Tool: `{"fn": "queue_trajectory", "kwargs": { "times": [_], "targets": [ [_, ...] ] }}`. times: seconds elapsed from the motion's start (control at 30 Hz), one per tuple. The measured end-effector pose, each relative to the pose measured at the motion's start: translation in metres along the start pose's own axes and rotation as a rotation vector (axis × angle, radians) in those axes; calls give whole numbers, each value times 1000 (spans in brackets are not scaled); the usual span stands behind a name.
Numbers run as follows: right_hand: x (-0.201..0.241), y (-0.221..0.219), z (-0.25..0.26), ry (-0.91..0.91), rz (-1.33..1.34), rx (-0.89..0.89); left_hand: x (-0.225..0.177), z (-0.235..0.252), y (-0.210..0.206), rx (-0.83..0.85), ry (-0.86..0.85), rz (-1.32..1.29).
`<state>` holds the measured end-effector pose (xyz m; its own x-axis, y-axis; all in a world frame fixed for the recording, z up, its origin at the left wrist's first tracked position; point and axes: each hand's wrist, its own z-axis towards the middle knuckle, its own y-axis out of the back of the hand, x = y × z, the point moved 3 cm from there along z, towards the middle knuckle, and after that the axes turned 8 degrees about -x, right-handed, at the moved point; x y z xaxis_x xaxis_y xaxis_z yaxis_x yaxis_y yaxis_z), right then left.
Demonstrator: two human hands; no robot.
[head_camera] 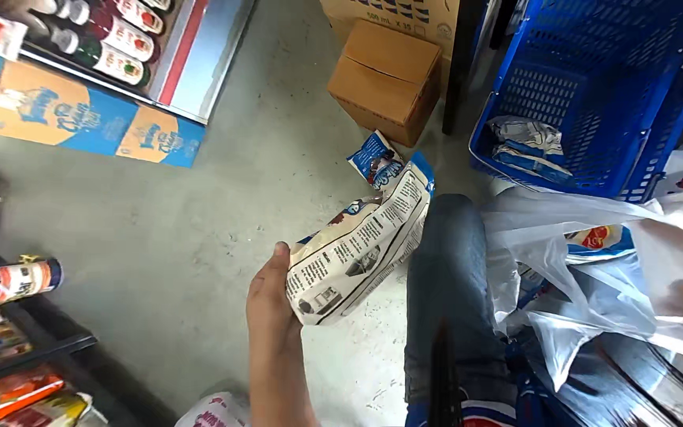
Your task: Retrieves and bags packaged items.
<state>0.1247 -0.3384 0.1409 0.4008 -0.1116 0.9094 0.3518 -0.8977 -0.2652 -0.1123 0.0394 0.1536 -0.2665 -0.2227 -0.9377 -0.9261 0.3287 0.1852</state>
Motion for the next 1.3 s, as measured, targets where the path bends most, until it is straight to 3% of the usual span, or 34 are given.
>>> {"fn": "queue_trajectory", "kwargs": {
  "times": [0.13, 0.23, 0.33, 0.5, 0.63, 1.3],
  "targets": [
    [-2, 3, -4, -4, 31, -21, 6, -16, -19, -57, 213, -172],
    [-7, 12, -9, 80, 59, 16, 54, -28, -41, -45, 495, -282],
    [-8, 12, -8, 96, 79, 29, 108, -38, -59, -40, 647, -399],
    [-18, 29, -6, 97, 113, 35, 116, -41, -65, -109, 636, -445],
    [-18, 19, -3, 49, 170, -48, 117, -40, -67, -125, 632, -445],
    [-16, 11, -1, 20, 179, -37, 115, -45, -72, -156, 627, -422]
  ]
}}
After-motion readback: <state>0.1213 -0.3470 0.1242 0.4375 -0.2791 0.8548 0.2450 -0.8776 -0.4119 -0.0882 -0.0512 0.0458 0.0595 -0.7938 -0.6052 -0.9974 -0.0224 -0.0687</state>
